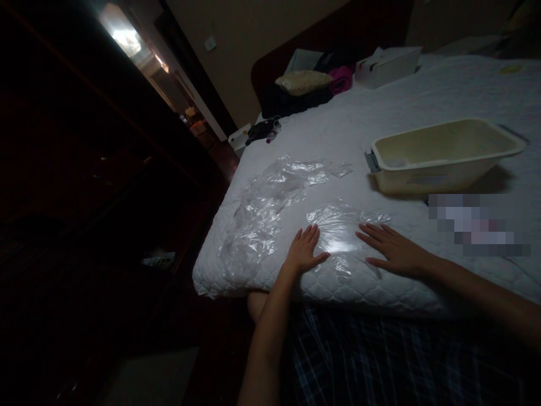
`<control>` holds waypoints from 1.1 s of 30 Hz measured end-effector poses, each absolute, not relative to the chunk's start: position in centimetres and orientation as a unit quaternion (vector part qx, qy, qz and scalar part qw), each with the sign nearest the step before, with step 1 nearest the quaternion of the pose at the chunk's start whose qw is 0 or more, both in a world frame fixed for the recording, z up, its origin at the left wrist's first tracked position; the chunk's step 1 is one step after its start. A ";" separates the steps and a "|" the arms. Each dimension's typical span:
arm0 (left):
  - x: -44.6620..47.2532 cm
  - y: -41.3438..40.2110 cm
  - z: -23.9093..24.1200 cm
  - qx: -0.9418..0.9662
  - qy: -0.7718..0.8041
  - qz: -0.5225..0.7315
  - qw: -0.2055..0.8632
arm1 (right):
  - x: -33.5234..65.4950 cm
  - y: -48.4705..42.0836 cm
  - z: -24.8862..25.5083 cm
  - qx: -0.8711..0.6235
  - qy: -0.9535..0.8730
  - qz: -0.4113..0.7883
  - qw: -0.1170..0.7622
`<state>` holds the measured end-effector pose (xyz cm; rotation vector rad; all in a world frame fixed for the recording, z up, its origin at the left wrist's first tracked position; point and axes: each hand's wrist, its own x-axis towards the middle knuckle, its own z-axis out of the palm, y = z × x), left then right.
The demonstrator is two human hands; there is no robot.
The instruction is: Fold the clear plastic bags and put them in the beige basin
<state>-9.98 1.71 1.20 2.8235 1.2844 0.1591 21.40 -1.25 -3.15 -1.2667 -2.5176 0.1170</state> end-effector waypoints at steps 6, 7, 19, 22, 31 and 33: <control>-10.0 1.5 1.1 0.904 0.422 0.062 0.022 | 24.8 -1.3 -3.0 -0.446 -0.879 0.058 0.160; -10.0 1.5 1.1 0.904 0.422 0.066 0.022 | 25.4 -1.3 -3.0 -0.450 -0.877 0.056 0.160; -11.2 0.3 1.4 0.897 0.436 0.062 0.033 | 26.3 -1.6 -3.1 -0.461 -0.873 0.043 0.156; -11.1 0.2 1.2 0.893 0.445 0.069 0.028 | 25.8 -1.8 -1.7 -0.481 -0.848 0.041 0.219; -10.8 0.1 1.0 0.888 0.452 0.079 0.020 | 20.7 -1.4 1.1 -0.496 -0.835 0.008 0.237; -10.8 0.1 1.0 0.888 0.452 0.081 0.020 | 20.4 -1.1 -0.3 -0.502 -0.840 0.020 0.204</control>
